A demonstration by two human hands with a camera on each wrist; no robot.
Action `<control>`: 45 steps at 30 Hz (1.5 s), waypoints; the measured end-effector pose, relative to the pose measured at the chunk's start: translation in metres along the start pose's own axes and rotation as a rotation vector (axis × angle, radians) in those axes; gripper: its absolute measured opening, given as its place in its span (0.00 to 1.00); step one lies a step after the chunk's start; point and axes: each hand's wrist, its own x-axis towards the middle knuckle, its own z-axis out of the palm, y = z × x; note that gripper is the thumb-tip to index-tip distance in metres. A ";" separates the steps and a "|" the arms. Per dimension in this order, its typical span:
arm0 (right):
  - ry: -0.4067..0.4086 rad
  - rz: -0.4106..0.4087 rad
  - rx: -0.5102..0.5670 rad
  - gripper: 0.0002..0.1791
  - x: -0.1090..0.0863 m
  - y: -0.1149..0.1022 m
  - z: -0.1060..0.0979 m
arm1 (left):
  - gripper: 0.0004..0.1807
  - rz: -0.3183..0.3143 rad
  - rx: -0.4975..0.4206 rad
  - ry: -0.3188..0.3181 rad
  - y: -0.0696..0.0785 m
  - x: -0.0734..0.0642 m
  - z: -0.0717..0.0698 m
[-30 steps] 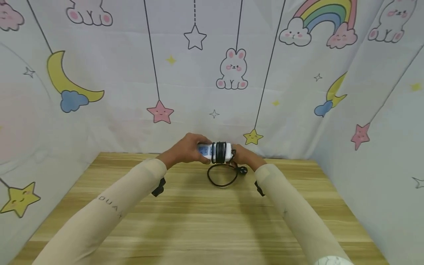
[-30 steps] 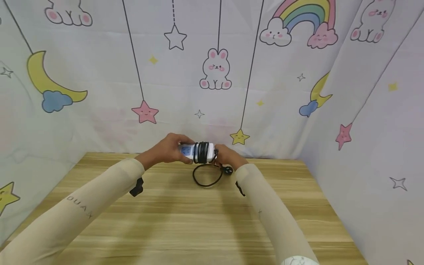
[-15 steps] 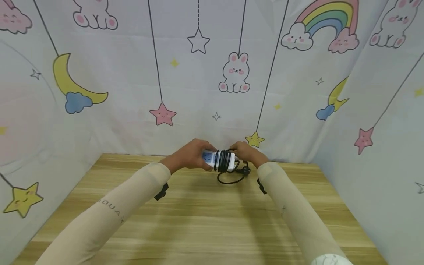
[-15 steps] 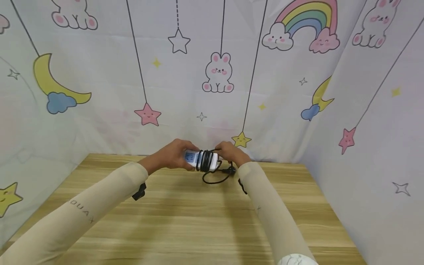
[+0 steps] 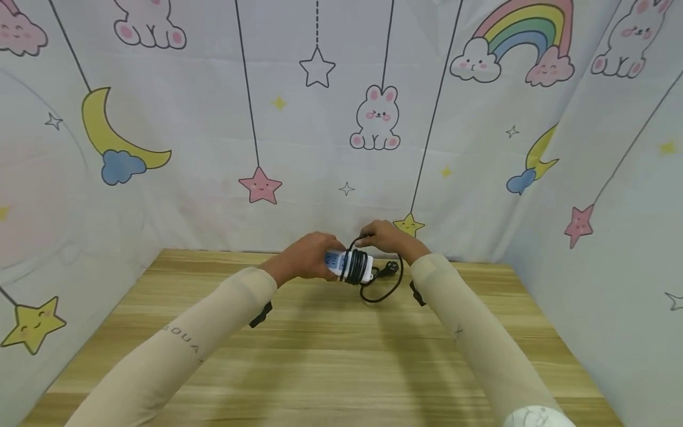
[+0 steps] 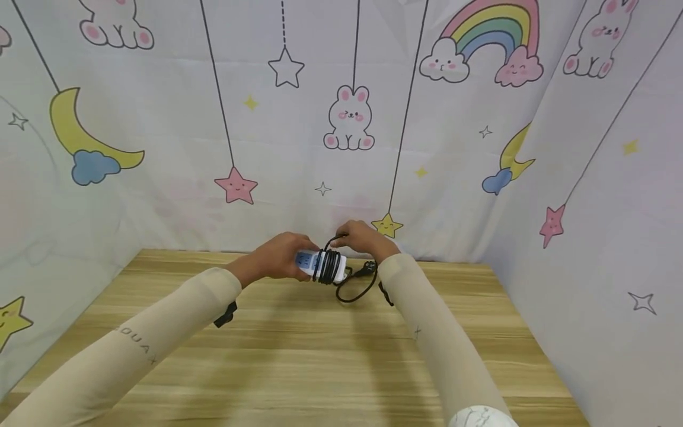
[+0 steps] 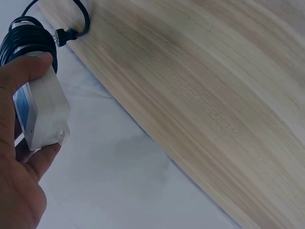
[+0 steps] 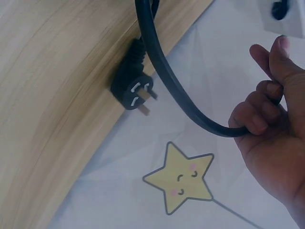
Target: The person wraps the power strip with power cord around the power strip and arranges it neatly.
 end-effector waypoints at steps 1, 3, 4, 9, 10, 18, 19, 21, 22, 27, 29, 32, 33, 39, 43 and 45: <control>0.013 -0.005 0.005 0.19 -0.001 -0.003 0.000 | 0.35 -0.006 0.020 -0.001 0.000 0.000 0.001; 0.041 -0.013 0.019 0.18 -0.003 -0.009 0.000 | 0.34 -0.010 0.056 0.001 0.000 0.000 0.005; 0.051 -0.017 0.029 0.18 -0.005 -0.012 0.000 | 0.34 -0.012 0.075 0.001 0.000 0.000 0.006; 0.087 -0.042 0.028 0.19 -0.010 -0.029 0.002 | 0.33 -0.034 0.147 0.035 -0.003 0.001 0.013; 0.095 -0.045 0.028 0.20 -0.011 -0.032 0.003 | 0.33 -0.045 0.162 0.052 -0.004 0.001 0.013; 0.152 -0.081 0.024 0.22 -0.010 -0.047 0.015 | 0.32 -0.139 0.210 0.130 -0.014 0.003 0.013; 0.154 -0.089 0.018 0.22 -0.010 -0.049 0.017 | 0.31 -0.148 0.213 0.136 -0.015 0.004 0.014; 0.163 -0.108 -0.003 0.22 -0.010 -0.053 0.020 | 0.29 -0.160 0.218 0.151 -0.016 0.005 0.015; 0.168 -0.119 -0.017 0.23 -0.010 -0.056 0.022 | 0.28 -0.165 0.225 0.160 -0.016 0.005 0.016; 0.180 -0.132 -0.067 0.24 -0.011 -0.063 0.028 | 0.25 -0.184 0.206 0.218 -0.016 0.006 0.018; 0.182 -0.126 -0.075 0.25 -0.012 -0.065 0.029 | 0.25 -0.196 0.174 0.244 -0.016 0.006 0.018; 0.171 -0.109 -0.043 0.28 -0.014 -0.068 0.031 | 0.25 -0.212 0.121 0.279 -0.017 0.006 0.018; 0.170 -0.105 -0.036 0.29 -0.014 -0.069 0.032 | 0.24 -0.220 0.102 0.292 -0.018 0.006 0.017; 0.158 -0.096 0.040 0.33 -0.022 -0.071 0.040 | 0.23 -0.278 -0.007 0.374 -0.024 0.005 0.011; 0.154 -0.131 0.096 0.32 -0.029 -0.069 0.048 | 0.27 -0.328 -0.062 0.390 -0.030 0.003 0.007; 0.159 -0.153 0.100 0.32 -0.031 -0.066 0.051 | 0.29 -0.342 -0.082 0.390 -0.031 0.001 0.007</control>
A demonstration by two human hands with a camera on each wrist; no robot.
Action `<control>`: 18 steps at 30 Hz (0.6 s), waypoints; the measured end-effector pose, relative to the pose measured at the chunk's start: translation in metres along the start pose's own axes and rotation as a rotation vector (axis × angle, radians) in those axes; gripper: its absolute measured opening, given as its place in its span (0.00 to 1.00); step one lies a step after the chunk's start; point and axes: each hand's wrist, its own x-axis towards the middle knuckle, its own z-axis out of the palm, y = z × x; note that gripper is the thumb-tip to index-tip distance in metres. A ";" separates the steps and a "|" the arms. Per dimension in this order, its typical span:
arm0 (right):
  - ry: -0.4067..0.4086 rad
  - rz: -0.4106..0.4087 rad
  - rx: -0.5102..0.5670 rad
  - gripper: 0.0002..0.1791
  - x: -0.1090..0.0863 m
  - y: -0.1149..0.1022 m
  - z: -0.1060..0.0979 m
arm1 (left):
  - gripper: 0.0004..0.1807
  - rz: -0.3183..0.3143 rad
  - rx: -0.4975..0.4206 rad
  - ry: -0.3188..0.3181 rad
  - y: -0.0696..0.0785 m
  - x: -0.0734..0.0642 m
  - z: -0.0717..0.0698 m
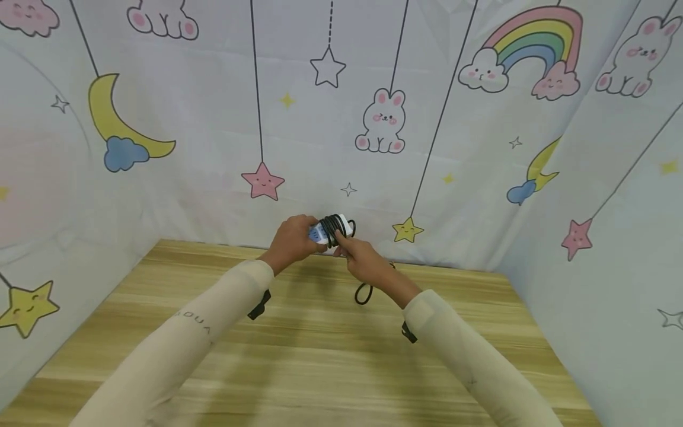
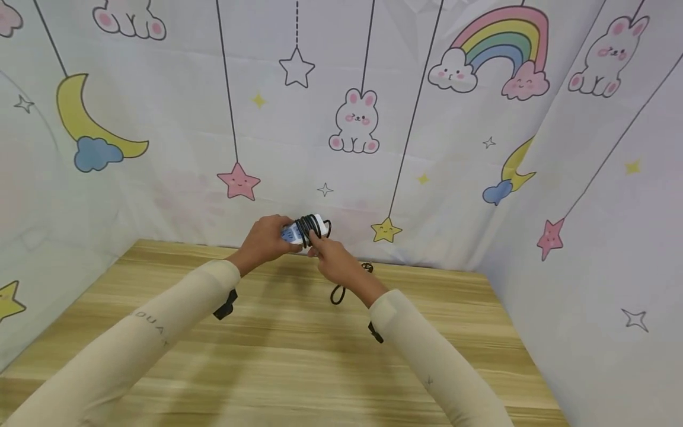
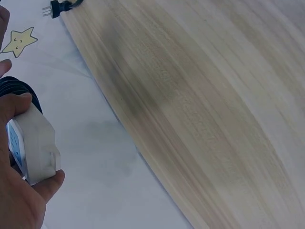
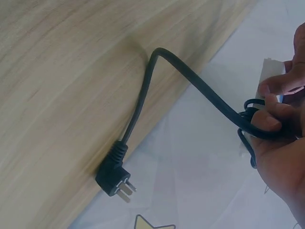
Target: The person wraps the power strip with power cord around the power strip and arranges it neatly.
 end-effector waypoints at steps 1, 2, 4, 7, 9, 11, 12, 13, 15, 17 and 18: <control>0.002 -0.006 0.004 0.32 -0.001 0.001 0.002 | 0.30 -0.008 -0.009 -0.006 -0.001 -0.001 -0.001; 0.002 -0.007 0.012 0.32 -0.002 0.001 0.003 | 0.31 -0.013 -0.022 -0.009 -0.002 -0.002 -0.001; -0.006 0.003 0.028 0.32 -0.004 0.002 0.005 | 0.32 -0.022 -0.045 -0.010 -0.005 -0.003 -0.001; -0.026 0.034 0.067 0.32 -0.008 0.004 0.007 | 0.33 -0.050 -0.092 0.002 -0.009 -0.003 -0.002; -0.042 0.042 0.077 0.32 -0.009 0.007 0.009 | 0.33 -0.074 -0.128 0.016 -0.012 -0.002 -0.006; -0.056 0.048 0.075 0.31 -0.011 0.012 0.010 | 0.33 -0.092 -0.165 0.026 -0.013 -0.002 -0.010; -0.062 0.053 0.074 0.31 -0.012 0.015 0.010 | 0.33 -0.095 -0.182 0.027 -0.013 -0.002 -0.012; -0.068 0.059 0.076 0.31 -0.013 0.017 0.009 | 0.34 -0.095 -0.194 0.026 -0.013 -0.001 -0.014; -0.078 0.069 0.078 0.31 -0.015 0.023 0.008 | 0.34 -0.093 -0.222 0.017 -0.013 0.000 -0.016; -0.088 0.079 0.081 0.31 -0.016 0.026 0.007 | 0.35 -0.095 -0.245 0.001 -0.012 0.000 -0.018; -0.093 0.080 0.079 0.32 -0.016 0.028 0.006 | 0.35 -0.098 -0.255 -0.007 -0.012 0.000 -0.018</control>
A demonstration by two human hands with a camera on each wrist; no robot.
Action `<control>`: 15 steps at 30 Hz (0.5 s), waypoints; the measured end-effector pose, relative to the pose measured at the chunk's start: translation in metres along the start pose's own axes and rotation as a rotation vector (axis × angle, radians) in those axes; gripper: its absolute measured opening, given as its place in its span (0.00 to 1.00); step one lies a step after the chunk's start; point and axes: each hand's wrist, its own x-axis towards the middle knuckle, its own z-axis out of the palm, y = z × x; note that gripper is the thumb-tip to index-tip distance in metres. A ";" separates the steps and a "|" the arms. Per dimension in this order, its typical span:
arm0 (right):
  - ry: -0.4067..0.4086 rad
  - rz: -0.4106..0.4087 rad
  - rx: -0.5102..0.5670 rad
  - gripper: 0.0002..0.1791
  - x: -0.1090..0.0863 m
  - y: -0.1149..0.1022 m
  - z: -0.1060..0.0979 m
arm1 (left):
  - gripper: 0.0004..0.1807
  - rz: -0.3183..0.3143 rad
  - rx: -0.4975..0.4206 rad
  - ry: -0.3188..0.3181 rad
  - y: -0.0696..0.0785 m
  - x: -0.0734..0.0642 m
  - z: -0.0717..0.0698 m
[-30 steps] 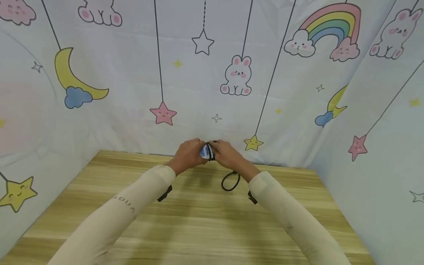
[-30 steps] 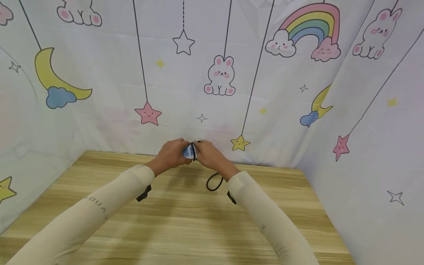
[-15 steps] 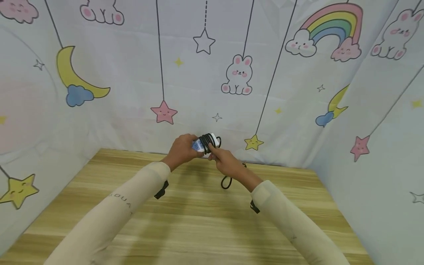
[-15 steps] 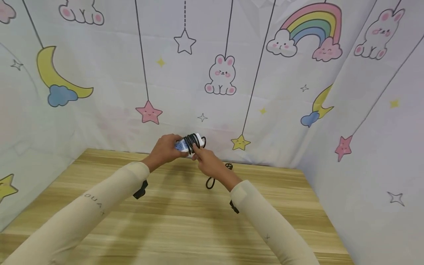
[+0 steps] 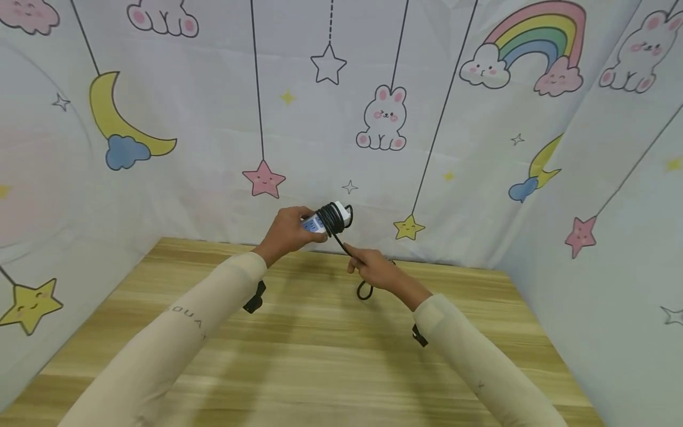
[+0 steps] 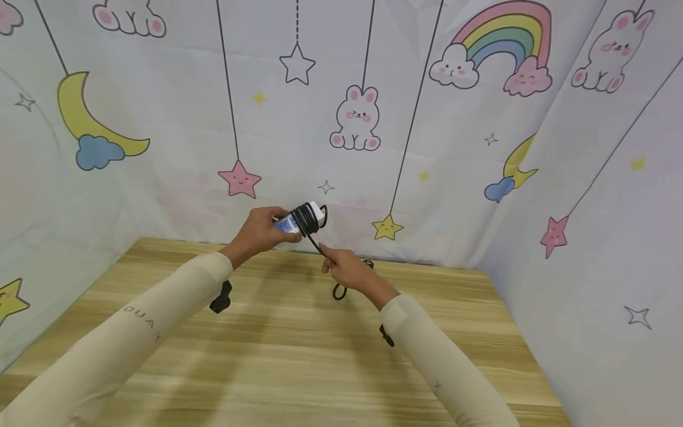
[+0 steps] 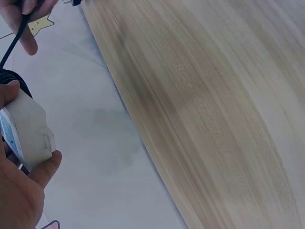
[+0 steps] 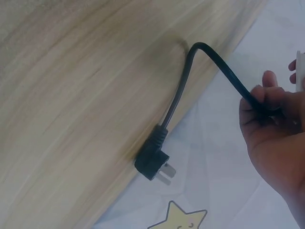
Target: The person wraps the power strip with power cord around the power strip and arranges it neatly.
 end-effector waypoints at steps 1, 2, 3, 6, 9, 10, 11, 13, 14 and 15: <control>-0.003 0.000 0.000 0.31 0.001 0.001 -0.001 | 0.35 -0.006 -0.011 -0.007 0.001 0.000 -0.001; -0.007 -0.002 0.000 0.31 0.002 0.003 -0.002 | 0.35 -0.012 -0.022 -0.015 0.001 0.000 -0.001; -0.015 0.001 0.009 0.30 0.003 0.004 -0.003 | 0.35 -0.017 -0.030 -0.022 0.002 0.000 -0.002; -0.041 0.021 0.060 0.25 0.008 0.011 -0.004 | 0.36 -0.035 -0.064 -0.040 0.003 0.000 -0.006; -0.077 0.103 0.196 0.30 0.010 0.020 -0.006 | 0.36 -0.033 -0.102 -0.066 0.005 0.001 -0.012; -0.086 0.132 0.237 0.32 0.011 0.023 -0.006 | 0.37 -0.031 -0.114 -0.075 0.006 0.001 -0.014; -0.094 0.164 0.284 0.35 0.011 0.026 -0.007 | 0.37 -0.025 -0.125 -0.087 0.006 0.001 -0.017; -0.110 0.212 0.345 0.38 0.012 0.029 -0.008 | 0.36 -0.009 -0.137 -0.119 0.008 0.001 -0.020; -0.119 0.222 0.360 0.39 0.012 0.030 -0.008 | 0.36 -0.001 -0.140 -0.136 0.008 0.001 -0.022; -0.129 0.228 0.362 0.39 0.013 0.031 -0.008 | 0.36 0.004 -0.149 -0.157 0.009 0.000 -0.022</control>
